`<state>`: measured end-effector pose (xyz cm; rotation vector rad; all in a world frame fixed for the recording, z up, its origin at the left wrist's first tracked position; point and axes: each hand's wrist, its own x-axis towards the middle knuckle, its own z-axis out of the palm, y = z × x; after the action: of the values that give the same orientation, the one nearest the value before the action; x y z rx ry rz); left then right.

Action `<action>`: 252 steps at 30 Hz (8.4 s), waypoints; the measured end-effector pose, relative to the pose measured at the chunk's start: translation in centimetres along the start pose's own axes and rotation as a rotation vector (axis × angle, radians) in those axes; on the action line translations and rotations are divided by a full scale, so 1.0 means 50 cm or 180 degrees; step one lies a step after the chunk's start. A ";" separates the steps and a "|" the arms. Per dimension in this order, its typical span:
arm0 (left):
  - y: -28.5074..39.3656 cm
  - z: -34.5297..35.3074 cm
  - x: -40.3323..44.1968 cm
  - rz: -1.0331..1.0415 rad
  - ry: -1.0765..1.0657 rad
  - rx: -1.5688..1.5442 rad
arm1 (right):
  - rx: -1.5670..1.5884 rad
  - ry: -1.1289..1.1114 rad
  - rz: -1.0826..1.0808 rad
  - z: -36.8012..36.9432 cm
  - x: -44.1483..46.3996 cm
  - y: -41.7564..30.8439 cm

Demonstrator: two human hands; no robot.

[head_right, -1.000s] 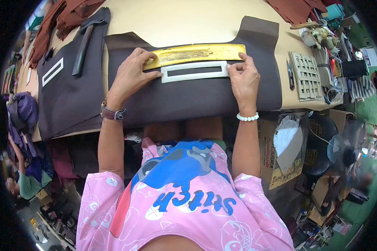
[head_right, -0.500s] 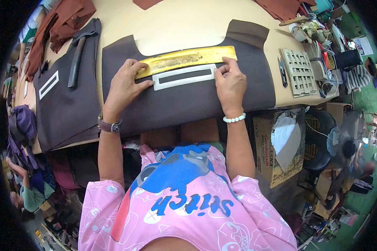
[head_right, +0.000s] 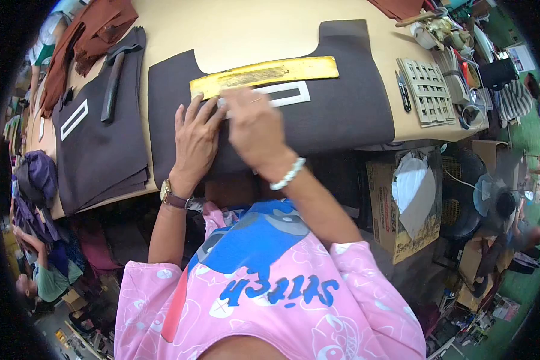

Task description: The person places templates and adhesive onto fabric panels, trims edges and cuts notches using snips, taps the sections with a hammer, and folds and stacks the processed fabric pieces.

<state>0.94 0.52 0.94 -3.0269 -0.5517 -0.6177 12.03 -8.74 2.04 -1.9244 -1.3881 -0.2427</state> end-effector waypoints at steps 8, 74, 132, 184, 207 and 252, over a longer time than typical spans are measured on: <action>0.001 -0.014 0.005 0.0113 -0.0330 0.0159 | -0.0503 -0.0529 0.0302 0.029 -0.027 0.014; -0.067 0.008 -0.031 -0.1602 -0.0100 0.0353 | -0.2354 0.0298 0.1533 -0.168 -0.011 0.332; -0.663 -0.078 -0.077 -0.1870 0.0718 0.0926 | 0.4023 -0.1284 0.2449 0.461 0.429 -0.102; -0.443 -0.112 -0.100 -0.1446 0.0190 0.0751 | 0.2890 -0.1758 0.1702 0.401 0.368 -0.300; -0.361 -0.092 -0.158 -0.1738 0.0373 -0.0224 | 0.1098 -0.0792 0.0407 0.477 0.396 -0.259; -0.502 0.029 -0.994 -0.5458 -0.0187 -0.0544 | -0.0182 -0.1454 -0.0875 0.180 -0.009 -0.234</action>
<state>-49.80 7.36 -20.97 -1.8457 -3.0541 -0.4341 -0.77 -1.52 0.67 -1.9047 -1.9679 0.0351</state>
